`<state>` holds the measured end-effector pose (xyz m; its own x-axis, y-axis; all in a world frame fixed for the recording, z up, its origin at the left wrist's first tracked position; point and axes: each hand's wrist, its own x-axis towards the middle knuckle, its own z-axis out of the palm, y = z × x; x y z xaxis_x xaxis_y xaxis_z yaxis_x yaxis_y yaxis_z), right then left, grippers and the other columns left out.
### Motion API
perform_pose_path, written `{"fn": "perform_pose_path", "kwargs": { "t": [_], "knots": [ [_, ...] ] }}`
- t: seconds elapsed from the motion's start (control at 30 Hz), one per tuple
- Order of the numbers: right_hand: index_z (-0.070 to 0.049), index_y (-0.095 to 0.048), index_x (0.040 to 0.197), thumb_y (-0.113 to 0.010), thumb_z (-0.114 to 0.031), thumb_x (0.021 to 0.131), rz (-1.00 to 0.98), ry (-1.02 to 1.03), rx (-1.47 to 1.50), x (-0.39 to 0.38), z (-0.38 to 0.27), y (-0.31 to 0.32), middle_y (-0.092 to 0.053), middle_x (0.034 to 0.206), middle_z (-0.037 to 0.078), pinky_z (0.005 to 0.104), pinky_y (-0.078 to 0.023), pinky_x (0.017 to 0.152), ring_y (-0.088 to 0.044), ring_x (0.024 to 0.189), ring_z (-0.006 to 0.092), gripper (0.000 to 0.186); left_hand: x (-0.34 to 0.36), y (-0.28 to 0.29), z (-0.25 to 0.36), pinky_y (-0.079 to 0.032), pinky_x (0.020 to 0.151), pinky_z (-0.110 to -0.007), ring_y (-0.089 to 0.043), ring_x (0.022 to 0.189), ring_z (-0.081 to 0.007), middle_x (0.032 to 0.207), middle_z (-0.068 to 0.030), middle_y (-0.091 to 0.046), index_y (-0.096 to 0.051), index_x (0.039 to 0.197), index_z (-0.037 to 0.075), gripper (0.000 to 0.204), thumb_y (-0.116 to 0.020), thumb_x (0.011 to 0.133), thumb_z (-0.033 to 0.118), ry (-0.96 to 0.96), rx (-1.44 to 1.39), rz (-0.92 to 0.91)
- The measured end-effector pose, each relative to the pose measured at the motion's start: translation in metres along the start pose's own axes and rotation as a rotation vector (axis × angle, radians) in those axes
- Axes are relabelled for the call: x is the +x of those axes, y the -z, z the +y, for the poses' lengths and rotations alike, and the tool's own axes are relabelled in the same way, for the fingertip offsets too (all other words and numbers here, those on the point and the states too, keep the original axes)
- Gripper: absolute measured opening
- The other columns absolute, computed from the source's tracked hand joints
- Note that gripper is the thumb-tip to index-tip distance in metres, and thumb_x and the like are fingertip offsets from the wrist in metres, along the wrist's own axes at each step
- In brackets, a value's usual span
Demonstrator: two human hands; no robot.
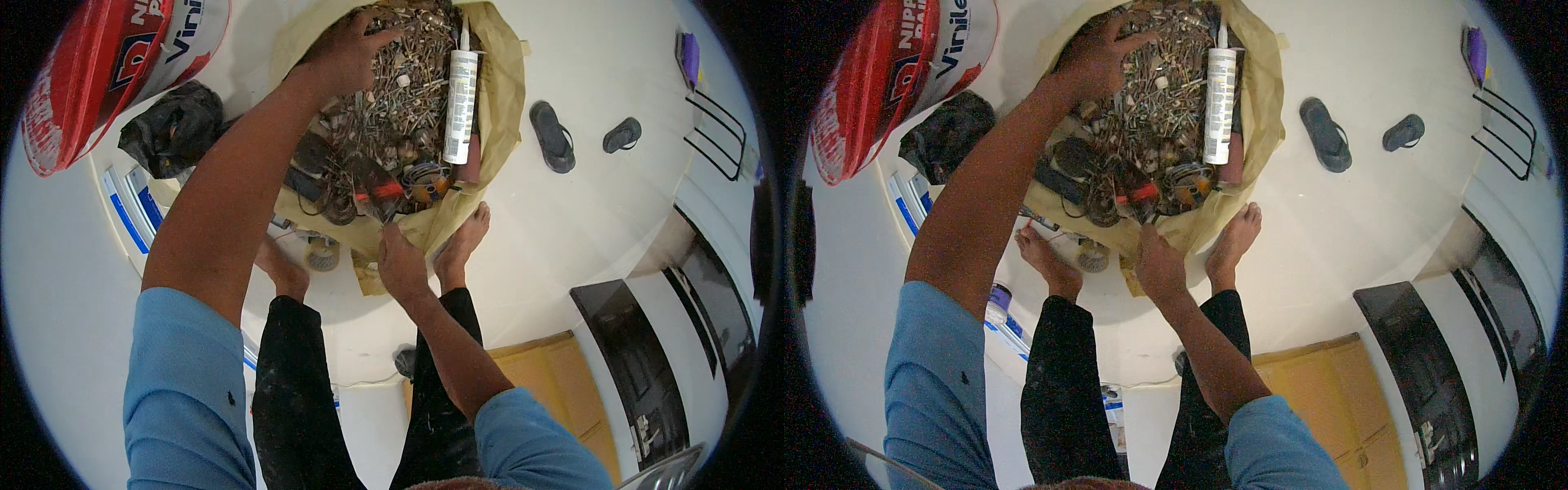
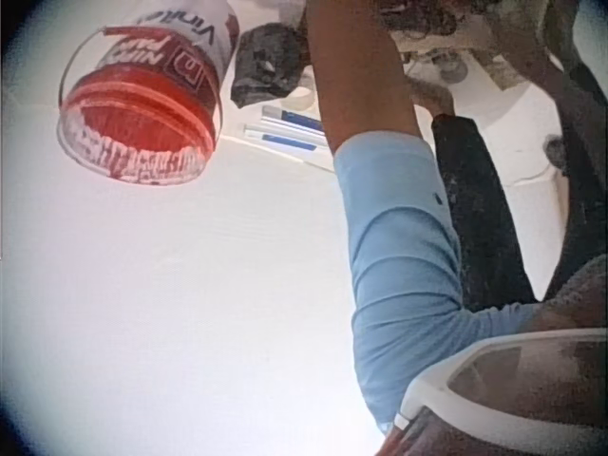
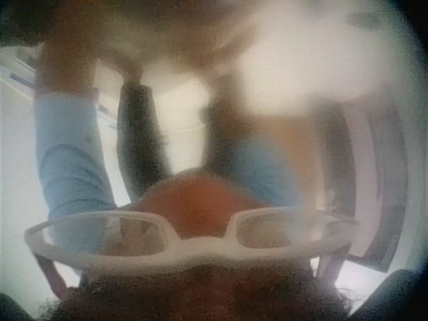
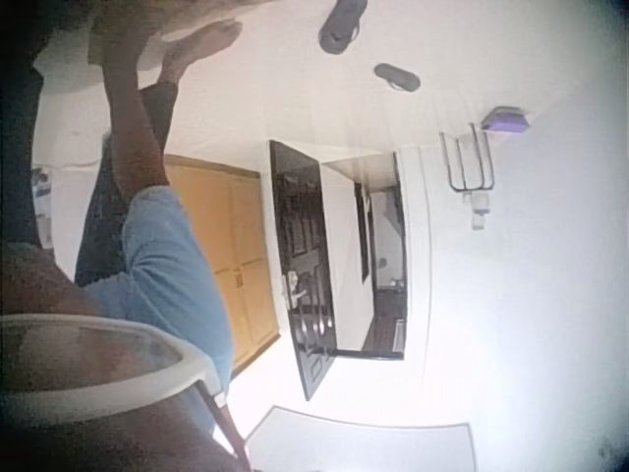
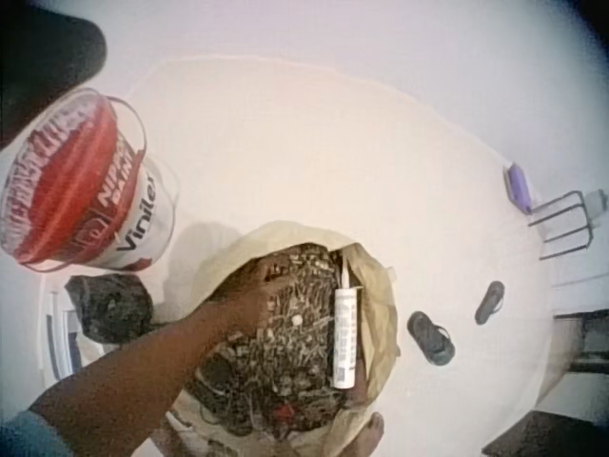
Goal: The person uses an angle grinder to smooth the edges of a metal profile while sitting on the floor. Afterwards, they stand up and search through a bag of hardware to find small metal pieces.
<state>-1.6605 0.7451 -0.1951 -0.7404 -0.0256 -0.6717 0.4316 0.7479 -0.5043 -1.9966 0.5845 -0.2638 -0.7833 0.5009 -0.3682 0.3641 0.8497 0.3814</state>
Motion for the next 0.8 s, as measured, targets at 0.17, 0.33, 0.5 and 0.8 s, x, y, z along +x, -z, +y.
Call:
{"fn": "perform_pose_path", "kwargs": {
  "t": [0.17, 0.33, 0.5, 0.8],
  "knots": [
    [-0.004, -0.06, 0.123, -0.067, -0.014, 0.102, 0.145, 0.115, -0.151, -0.019, 0.019, -0.017, -0.074, 0.093, 0.026, 0.0594, -0.06, 0.072, -0.075, 0.088, 0.0476, 0.025, -0.002, -0.017, -0.015, -0.035, 0.128, -0.057, -0.04, 0.154, -0.0434, 0.171, -0.0231, -0.037, -0.05, 0.163, 0.015, 0.08, -0.07, 0.086, 0.009, 0.006, 0.046, 0.051],
    [-0.002, -0.069, 0.106, -0.066, -0.025, 0.104, -0.272, 0.127, -0.44, 0.016, -0.017, 0.058, -0.075, 0.094, 0.024, 0.0526, -0.062, 0.081, -0.077, 0.096, 0.0425, 0.023, -0.003, -0.032, -0.02, -0.035, 0.127, -0.058, -0.039, 0.154, -0.0443, 0.17, -0.0232, -0.036, -0.05, 0.162, 0.015, 0.079, -0.07, 0.086, 0.01, -0.013, 0.073, 0.071],
    [-0.004, -0.076, 0.11, -0.067, -0.023, 0.104, 0.075, 0.12, -0.375, 0.098, -0.048, 0.12, -0.078, 0.09, 0.023, 0.0507, -0.061, 0.081, -0.078, 0.091, 0.0423, 0.022, -0.012, -0.04, -0.024, -0.035, 0.126, -0.059, -0.038, 0.154, -0.0452, 0.17, -0.0232, -0.035, -0.049, 0.161, 0.015, 0.079, -0.071, 0.085, 0.011, -0.016, 0.098, 0.083],
    [-0.012, -0.079, 0.115, -0.07, -0.014, 0.098, 0.687, 0.417, -0.219, 0.264, -0.022, 0.086, -0.073, 0.102, 0.02, 0.0541, -0.059, 0.083, -0.072, 0.094, 0.0456, 0.02, -0.05, -0.049, -0.023, -0.035, 0.125, -0.06, -0.035, 0.154, -0.0469, 0.17, -0.0233, -0.034, -0.049, 0.159, 0.015, 0.078, -0.071, 0.085, 0.012, 0.013, 0.238, 0.135]
  ]
}}
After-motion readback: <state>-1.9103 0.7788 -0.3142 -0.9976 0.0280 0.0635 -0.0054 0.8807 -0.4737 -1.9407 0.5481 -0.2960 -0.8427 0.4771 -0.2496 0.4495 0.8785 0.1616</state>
